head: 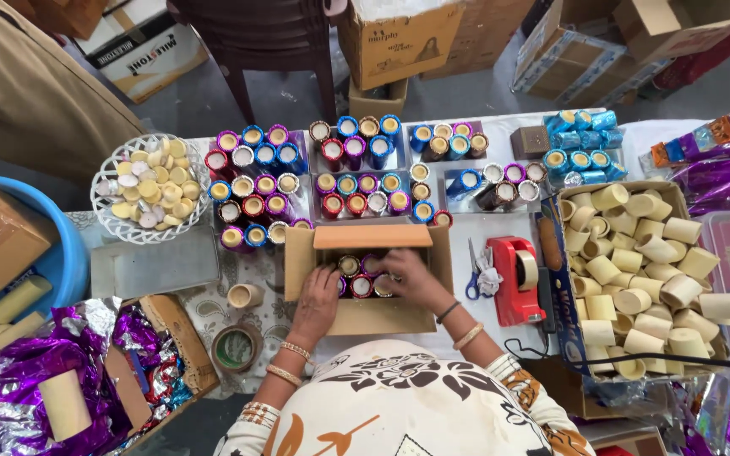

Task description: Packing small decorative cylindrical items into a cardboard box and sealing it with tape.

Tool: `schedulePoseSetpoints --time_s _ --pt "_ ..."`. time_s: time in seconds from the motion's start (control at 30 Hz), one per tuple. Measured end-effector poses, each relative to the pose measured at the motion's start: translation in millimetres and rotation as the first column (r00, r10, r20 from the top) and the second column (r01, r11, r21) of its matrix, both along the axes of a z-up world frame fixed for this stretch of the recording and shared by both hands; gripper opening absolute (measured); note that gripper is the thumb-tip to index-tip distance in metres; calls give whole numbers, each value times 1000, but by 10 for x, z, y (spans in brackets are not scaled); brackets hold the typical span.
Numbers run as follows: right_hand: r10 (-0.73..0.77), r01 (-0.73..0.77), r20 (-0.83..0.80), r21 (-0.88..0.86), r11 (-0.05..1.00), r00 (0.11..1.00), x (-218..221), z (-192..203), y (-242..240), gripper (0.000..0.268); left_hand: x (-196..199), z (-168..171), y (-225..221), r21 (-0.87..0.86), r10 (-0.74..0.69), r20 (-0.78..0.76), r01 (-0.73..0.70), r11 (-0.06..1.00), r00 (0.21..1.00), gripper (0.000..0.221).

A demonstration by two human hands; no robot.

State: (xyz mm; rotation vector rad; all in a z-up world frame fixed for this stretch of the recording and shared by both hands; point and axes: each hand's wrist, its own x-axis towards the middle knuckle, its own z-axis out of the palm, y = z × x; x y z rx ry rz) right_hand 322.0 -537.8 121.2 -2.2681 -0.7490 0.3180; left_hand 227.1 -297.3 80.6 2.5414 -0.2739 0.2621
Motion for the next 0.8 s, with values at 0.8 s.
schedulePoseSetpoints --time_s 0.8 --pt "307 -302 -68 78 950 949 -341 -158 303 7 -20 -68 48 -48 -23 -88 19 999 996 81"
